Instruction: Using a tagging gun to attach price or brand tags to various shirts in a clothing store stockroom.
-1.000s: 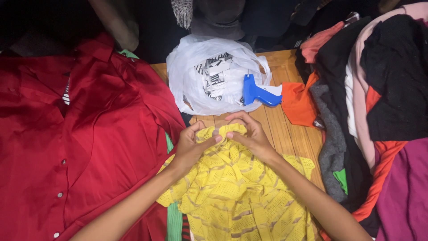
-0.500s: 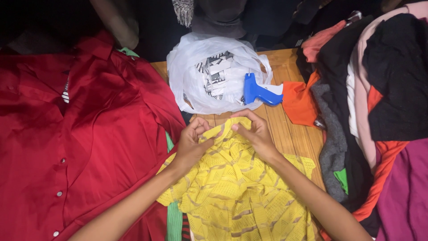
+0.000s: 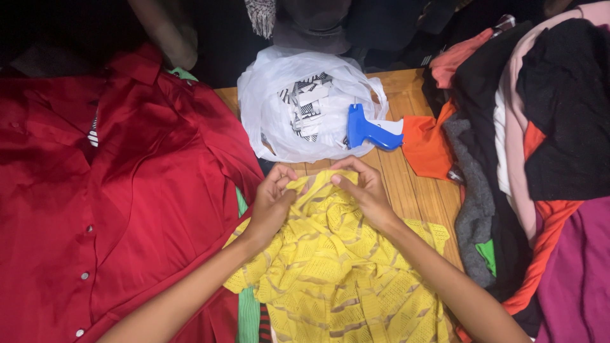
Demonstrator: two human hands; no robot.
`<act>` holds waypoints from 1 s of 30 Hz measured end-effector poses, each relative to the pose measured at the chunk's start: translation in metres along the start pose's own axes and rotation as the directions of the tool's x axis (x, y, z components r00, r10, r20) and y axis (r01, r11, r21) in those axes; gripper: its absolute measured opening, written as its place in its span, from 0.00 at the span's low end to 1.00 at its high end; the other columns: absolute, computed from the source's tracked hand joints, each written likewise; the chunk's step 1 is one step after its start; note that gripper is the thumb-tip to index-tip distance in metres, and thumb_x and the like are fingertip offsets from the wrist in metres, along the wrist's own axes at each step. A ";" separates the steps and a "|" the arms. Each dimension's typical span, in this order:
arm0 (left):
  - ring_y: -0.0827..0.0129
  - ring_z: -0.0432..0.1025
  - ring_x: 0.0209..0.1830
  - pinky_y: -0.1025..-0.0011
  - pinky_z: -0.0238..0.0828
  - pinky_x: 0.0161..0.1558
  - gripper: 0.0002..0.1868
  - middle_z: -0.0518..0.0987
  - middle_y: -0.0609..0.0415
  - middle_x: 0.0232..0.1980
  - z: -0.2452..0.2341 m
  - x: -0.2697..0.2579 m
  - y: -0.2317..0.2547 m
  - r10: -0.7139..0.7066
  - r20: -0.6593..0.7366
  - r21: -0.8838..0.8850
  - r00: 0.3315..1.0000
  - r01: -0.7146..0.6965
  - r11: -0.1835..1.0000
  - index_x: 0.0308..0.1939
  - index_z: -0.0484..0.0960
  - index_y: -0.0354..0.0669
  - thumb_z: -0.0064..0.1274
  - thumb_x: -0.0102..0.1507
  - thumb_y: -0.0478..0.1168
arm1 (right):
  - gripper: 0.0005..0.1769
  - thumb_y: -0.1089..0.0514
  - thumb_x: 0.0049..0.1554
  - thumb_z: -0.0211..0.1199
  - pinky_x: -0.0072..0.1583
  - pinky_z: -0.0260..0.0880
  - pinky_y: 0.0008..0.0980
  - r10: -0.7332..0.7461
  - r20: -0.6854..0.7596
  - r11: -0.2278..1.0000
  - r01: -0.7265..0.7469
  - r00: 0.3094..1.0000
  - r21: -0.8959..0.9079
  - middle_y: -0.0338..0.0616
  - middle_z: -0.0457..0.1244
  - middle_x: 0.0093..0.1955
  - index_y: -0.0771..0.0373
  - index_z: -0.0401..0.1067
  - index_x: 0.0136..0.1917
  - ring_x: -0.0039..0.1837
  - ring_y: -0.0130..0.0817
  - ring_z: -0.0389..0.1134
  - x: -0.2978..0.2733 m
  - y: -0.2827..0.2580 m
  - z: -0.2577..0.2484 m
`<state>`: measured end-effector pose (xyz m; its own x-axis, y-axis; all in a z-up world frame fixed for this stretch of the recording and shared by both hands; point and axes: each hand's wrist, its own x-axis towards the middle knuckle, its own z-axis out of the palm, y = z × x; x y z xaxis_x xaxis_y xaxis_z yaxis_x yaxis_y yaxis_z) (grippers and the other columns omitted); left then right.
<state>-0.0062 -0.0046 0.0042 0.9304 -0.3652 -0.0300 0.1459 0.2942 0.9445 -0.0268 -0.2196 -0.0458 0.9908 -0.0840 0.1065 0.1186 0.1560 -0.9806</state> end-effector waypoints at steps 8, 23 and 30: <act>0.69 0.76 0.35 0.75 0.77 0.30 0.09 0.80 0.46 0.44 -0.006 0.007 -0.002 -0.156 -0.026 0.061 0.987 0.157 0.986 0.49 0.79 0.36 0.49 0.66 0.33 | 0.13 0.62 0.56 0.68 0.57 0.73 0.31 -0.022 0.003 0.995 0.022 1.000 -0.096 0.44 0.69 0.47 0.65 0.76 0.54 0.51 0.26 0.68 -0.003 -0.028 0.015; 0.79 0.74 0.25 0.82 0.74 0.27 0.07 0.82 0.53 0.27 -0.008 0.007 -0.009 -0.144 -0.146 0.021 0.979 0.148 0.989 0.39 0.86 0.37 0.61 0.63 0.38 | 0.07 0.63 0.61 0.60 0.35 0.65 0.17 0.016 -0.018 0.999 -0.017 1.000 -0.044 0.41 0.69 0.31 0.65 0.74 0.54 0.31 0.18 0.64 -0.010 -0.028 0.012; 0.77 0.68 0.31 0.76 0.71 0.35 0.06 0.75 0.57 0.29 -0.015 0.008 -0.019 -0.043 -0.314 0.119 0.948 0.084 0.989 0.38 0.83 0.43 0.56 0.67 0.41 | 0.07 0.66 0.62 0.58 0.28 0.56 0.15 -0.051 -0.129 0.998 0.047 0.990 -0.031 0.45 0.69 0.29 0.65 0.73 0.54 0.23 0.18 0.59 -0.003 -0.011 0.005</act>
<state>0.0034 0.0004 -0.0185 0.9818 -0.0814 -0.1716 0.1826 0.1549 0.9709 -0.0312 -0.2161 -0.0348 0.9666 -0.2185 0.1339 0.1631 0.1216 -0.9791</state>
